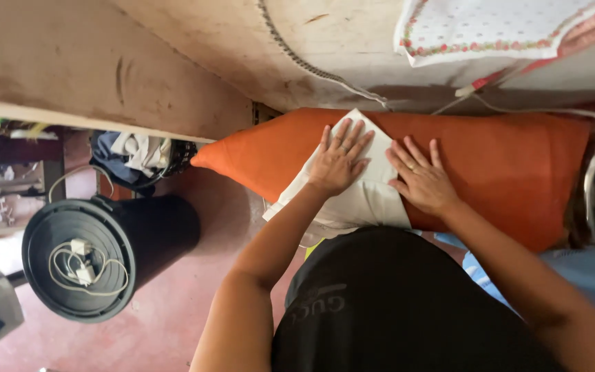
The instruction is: Ironing a white garment on an ironing board using a steam iron and a spray bottle.
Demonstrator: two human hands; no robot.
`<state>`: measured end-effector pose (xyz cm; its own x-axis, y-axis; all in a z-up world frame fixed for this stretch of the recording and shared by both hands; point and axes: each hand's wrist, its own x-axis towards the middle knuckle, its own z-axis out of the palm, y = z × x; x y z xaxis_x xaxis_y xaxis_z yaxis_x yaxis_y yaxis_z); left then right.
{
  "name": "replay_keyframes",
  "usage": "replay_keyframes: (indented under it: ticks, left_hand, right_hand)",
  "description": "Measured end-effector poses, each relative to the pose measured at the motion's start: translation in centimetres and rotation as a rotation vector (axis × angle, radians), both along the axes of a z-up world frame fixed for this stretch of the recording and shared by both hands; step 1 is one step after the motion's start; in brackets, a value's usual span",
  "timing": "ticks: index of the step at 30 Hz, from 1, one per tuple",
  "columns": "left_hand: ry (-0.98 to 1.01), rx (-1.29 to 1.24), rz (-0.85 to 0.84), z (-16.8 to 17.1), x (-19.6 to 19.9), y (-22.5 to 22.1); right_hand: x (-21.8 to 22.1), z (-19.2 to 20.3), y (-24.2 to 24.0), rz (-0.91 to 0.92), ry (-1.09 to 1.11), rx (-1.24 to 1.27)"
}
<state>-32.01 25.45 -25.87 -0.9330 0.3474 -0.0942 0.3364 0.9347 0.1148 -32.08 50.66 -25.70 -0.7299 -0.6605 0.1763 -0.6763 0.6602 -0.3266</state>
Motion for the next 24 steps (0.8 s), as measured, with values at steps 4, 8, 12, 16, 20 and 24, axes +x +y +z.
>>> replay_keyframes:
  ticks: [4, 8, 12, 16, 20, 24]
  left_hand:
    - [-0.089, -0.017, 0.033, 0.8, -1.0, 0.4]
    - [-0.124, -0.062, 0.033, 0.7, -2.1, 0.9]
    - [-0.142, -0.019, 0.032, 1.2, -2.7, 1.1]
    - [-0.164, 0.085, 0.060, 1.2, -3.3, 1.2]
    - [-0.077, 0.077, 0.024, -0.4, -3.9, 0.8]
    - [-0.236, 0.090, 0.053, 2.6, -4.7, 0.9]
  right_hand:
    - [0.2, 1.4, 0.3, -0.074, -0.166, 0.087]
    - [1.6, 1.7, 4.4, -0.225, -0.032, 0.063]
    - [8.7, 2.4, 14.2, -0.762, 0.073, 0.030]
    - [18.4, 1.7, 23.9, -1.247, -0.029, 0.046]
    - [22.7, 1.1, 26.0, -1.762, -0.213, 0.197]
    - [21.8, -3.1, 26.9, -1.471, -0.310, -0.062]
